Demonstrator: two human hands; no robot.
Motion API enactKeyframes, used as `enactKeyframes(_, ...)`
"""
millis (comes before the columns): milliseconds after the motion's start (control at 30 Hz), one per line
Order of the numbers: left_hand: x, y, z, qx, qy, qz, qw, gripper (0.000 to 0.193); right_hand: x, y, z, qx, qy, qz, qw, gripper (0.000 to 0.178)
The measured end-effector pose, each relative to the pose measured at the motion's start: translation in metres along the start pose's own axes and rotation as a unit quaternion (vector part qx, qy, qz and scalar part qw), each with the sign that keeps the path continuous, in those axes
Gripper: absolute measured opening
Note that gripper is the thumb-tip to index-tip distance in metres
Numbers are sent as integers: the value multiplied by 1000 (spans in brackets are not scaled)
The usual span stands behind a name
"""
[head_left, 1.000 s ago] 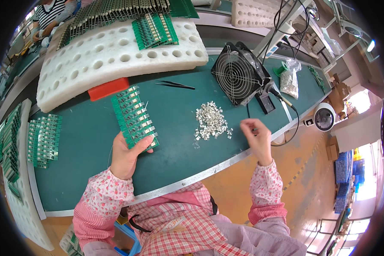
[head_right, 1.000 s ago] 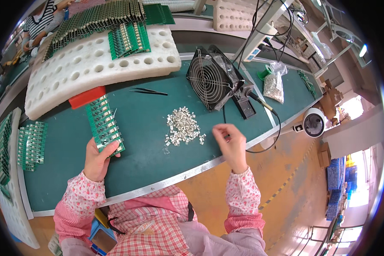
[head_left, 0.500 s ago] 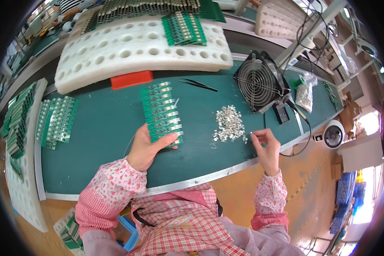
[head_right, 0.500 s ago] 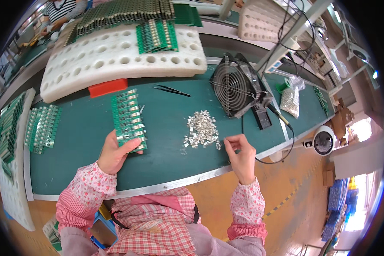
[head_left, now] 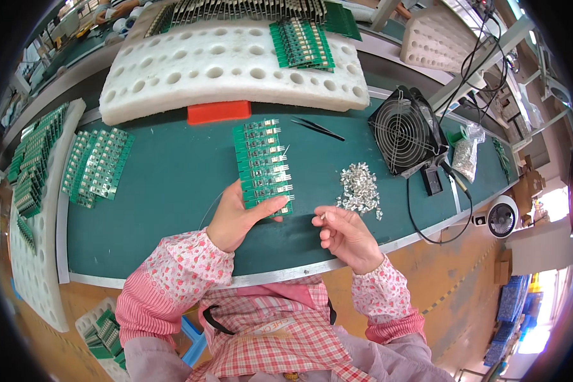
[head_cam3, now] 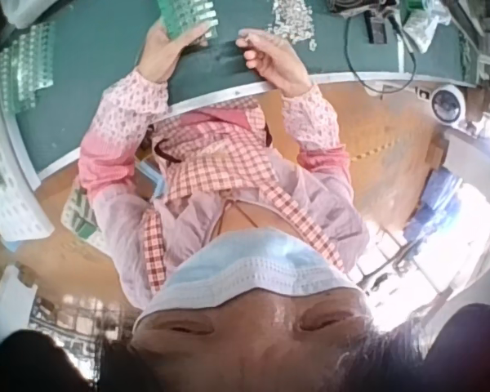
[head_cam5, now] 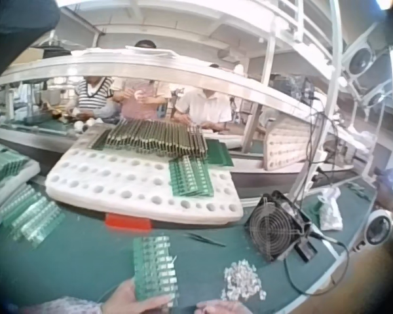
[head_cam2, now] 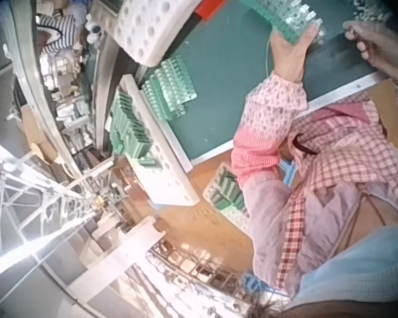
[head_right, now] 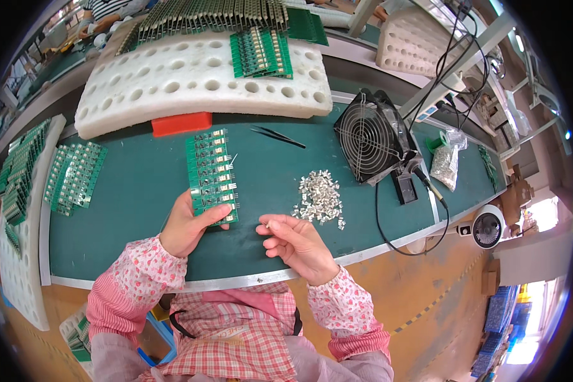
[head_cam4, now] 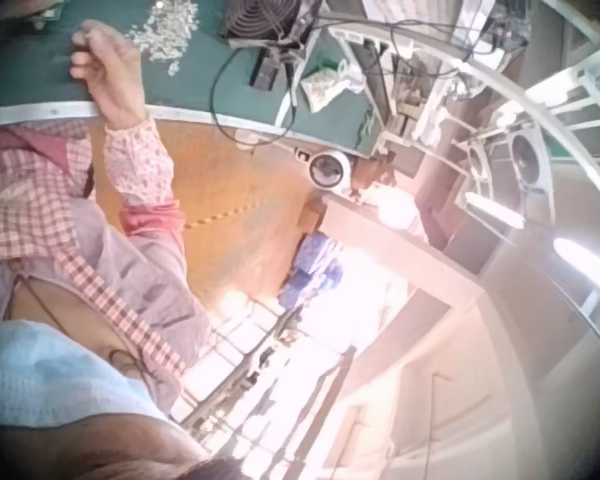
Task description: The person solders small electronic components onto a printed circuit board using a soldering iron and tweezers.
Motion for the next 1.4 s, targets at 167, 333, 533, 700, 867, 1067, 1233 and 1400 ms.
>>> enactKeyframes(167,-1,-2,0,-5,11,-4,1000,31,11,14,-6,-27,-47,106,993,28)
enactKeyframes(333,-5,-6,0,-18,35,-26,999,29,15,23,-6,-76,-47,183,979,26)
enactKeyframes(533,-12,-3,1,-42,55,-50,996,27,23,26,-5,-81,-93,195,973,26)
enactKeyframes(700,-13,-5,2,-69,70,-35,995,26,25,34,-5,-104,-145,222,958,21)
enactKeyframes(867,-11,-4,1,-62,78,-36,994,27,24,48,-7,-125,-255,232,930,18)
enactKeyframes(1067,-18,-2,3,-54,96,-25,994,25,11,47,-23,-146,-252,202,935,16)
enactKeyframes(1233,-16,-7,3,-63,100,-41,992,21,10,47,-27,-137,-244,229,932,16)
enactKeyframes(1400,-20,-3,3,-60,108,-34,992,21,8,50,-28,-117,-220,169,954,15)
Point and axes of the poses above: each hand's wrist, its own z-axis away from the middle knuckle, its own y-axis out of the palm, x = y × z, the point moved 7 cm from there along -z, towards the middle knuckle, and after that the axes turned 8 degrees about y, right-handed, at the moved point
